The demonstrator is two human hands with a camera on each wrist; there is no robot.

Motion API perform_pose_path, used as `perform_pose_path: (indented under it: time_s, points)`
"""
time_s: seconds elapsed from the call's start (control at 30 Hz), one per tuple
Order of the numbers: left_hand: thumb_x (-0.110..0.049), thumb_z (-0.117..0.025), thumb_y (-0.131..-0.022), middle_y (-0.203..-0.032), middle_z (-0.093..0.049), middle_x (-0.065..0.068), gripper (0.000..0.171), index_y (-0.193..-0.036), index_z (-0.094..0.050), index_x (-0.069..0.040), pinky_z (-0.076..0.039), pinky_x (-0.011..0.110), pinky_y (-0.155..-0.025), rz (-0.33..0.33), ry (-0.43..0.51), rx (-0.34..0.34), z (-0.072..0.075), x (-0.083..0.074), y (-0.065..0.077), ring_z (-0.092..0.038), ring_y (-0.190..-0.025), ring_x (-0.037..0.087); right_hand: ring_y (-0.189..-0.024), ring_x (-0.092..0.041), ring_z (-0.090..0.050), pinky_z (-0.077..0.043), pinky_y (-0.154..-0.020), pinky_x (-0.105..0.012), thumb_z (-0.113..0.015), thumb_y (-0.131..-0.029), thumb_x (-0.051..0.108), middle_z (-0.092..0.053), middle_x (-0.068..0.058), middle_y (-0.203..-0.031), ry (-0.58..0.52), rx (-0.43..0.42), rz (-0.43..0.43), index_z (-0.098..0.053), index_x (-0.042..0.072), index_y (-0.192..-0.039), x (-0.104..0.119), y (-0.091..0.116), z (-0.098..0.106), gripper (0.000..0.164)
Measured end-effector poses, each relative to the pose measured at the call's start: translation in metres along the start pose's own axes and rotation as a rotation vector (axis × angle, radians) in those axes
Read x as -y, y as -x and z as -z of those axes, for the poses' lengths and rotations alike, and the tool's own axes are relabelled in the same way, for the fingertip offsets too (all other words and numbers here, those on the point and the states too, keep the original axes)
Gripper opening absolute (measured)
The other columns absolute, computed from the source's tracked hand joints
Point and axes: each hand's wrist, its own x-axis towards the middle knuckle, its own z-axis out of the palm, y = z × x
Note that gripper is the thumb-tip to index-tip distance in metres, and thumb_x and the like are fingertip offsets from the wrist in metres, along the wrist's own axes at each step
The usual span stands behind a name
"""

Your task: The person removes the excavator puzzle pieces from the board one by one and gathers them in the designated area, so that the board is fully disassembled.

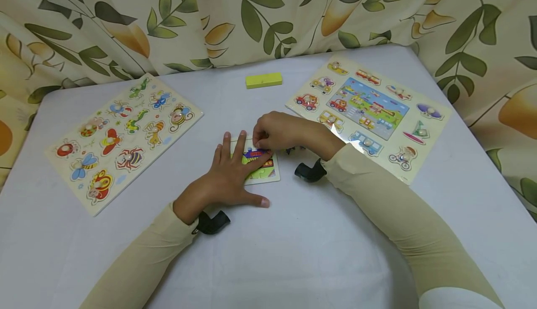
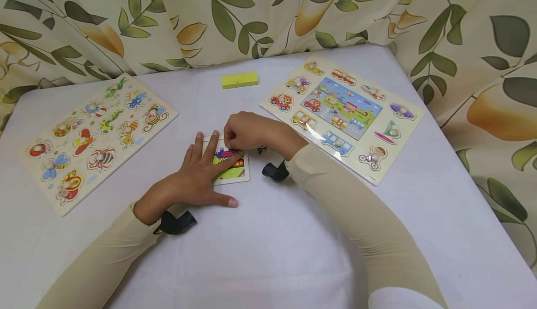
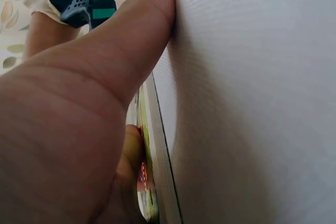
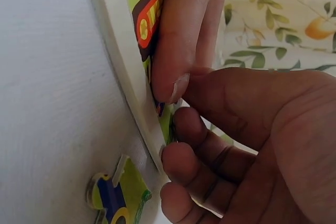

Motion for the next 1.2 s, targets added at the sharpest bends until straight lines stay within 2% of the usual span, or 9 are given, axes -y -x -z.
perform_pose_path:
  time_s: [0.2, 0.37, 0.5, 0.8, 1.0, 1.2]
  points:
    - [-0.077, -0.067, -0.069, -0.156, 0.029, 0.015, 0.106, -0.154, -0.012, -0.043, 0.009, 0.062, -0.108, 0.003, 0.001, 0.0, -0.0006, 0.0011, -0.0008, 0.035, -0.134, 0.044, -0.086, -0.018, -0.052, -0.042, -0.077, -0.032, -0.063, -0.095, 0.011, -0.057, -0.003, -0.094, 0.034, 0.026, -0.021, -0.067, 0.013, -0.09, 0.0012, -0.0002, 0.0001, 0.007]
    - [-0.077, -0.067, -0.068, -0.156, 0.029, 0.014, 0.107, -0.153, -0.012, -0.044, 0.009, 0.062, -0.108, 0.004, 0.002, -0.004, -0.0005, 0.0004, -0.001, 0.034, -0.134, 0.045, -0.091, -0.019, -0.051, -0.042, -0.083, -0.033, -0.065, -0.093, 0.01, -0.054, -0.004, -0.099, 0.031, -0.002, 0.001, -0.068, 0.014, -0.09, 0.0001, 0.0026, 0.0001, 0.005]
    - [-0.077, -0.067, -0.068, -0.155, 0.03, 0.014, 0.107, -0.153, -0.011, -0.045, 0.009, 0.062, -0.108, 0.007, 0.001, -0.004, -0.0004, 0.0003, -0.0011, 0.034, -0.134, 0.044, -0.091, -0.019, -0.051, -0.042, -0.083, -0.033, -0.066, -0.093, 0.009, -0.056, -0.003, -0.099, 0.008, -0.02, 0.029, -0.067, 0.013, -0.089, -0.0011, 0.0033, 0.0006, 0.005]
    - [-0.077, -0.067, -0.068, -0.156, 0.029, 0.015, 0.108, -0.154, -0.01, -0.044, 0.009, 0.062, -0.108, 0.005, -0.008, -0.008, -0.0014, 0.0016, -0.0019, 0.034, -0.134, 0.045, -0.088, -0.02, -0.055, -0.046, -0.08, -0.033, -0.062, -0.094, 0.004, -0.062, -0.005, -0.095, -0.075, -0.062, -0.004, -0.066, 0.006, -0.103, -0.0025, 0.0023, 0.0012, 0.01]
    - [-0.078, -0.067, -0.068, -0.156, 0.028, 0.016, 0.108, -0.154, -0.011, -0.044, 0.008, 0.062, -0.108, 0.003, -0.009, -0.012, -0.0015, 0.0017, -0.0017, 0.033, -0.135, 0.045, -0.086, -0.02, -0.055, -0.046, -0.077, -0.032, -0.065, -0.092, 0.007, -0.064, -0.004, -0.092, -0.082, -0.068, -0.035, -0.068, 0.007, -0.1, -0.0039, 0.0012, 0.0025, 0.008]
    - [-0.077, -0.068, -0.068, -0.157, 0.026, 0.015, 0.108, -0.154, -0.012, -0.044, 0.008, 0.063, -0.108, 0.007, -0.001, -0.014, -0.0012, 0.0015, -0.0019, 0.032, -0.135, 0.045, -0.082, -0.02, -0.054, -0.044, -0.073, -0.032, -0.066, -0.092, 0.008, -0.062, -0.003, -0.087, -0.114, -0.081, -0.014, -0.068, 0.009, -0.097, -0.0059, 0.0056, 0.0055, 0.006]
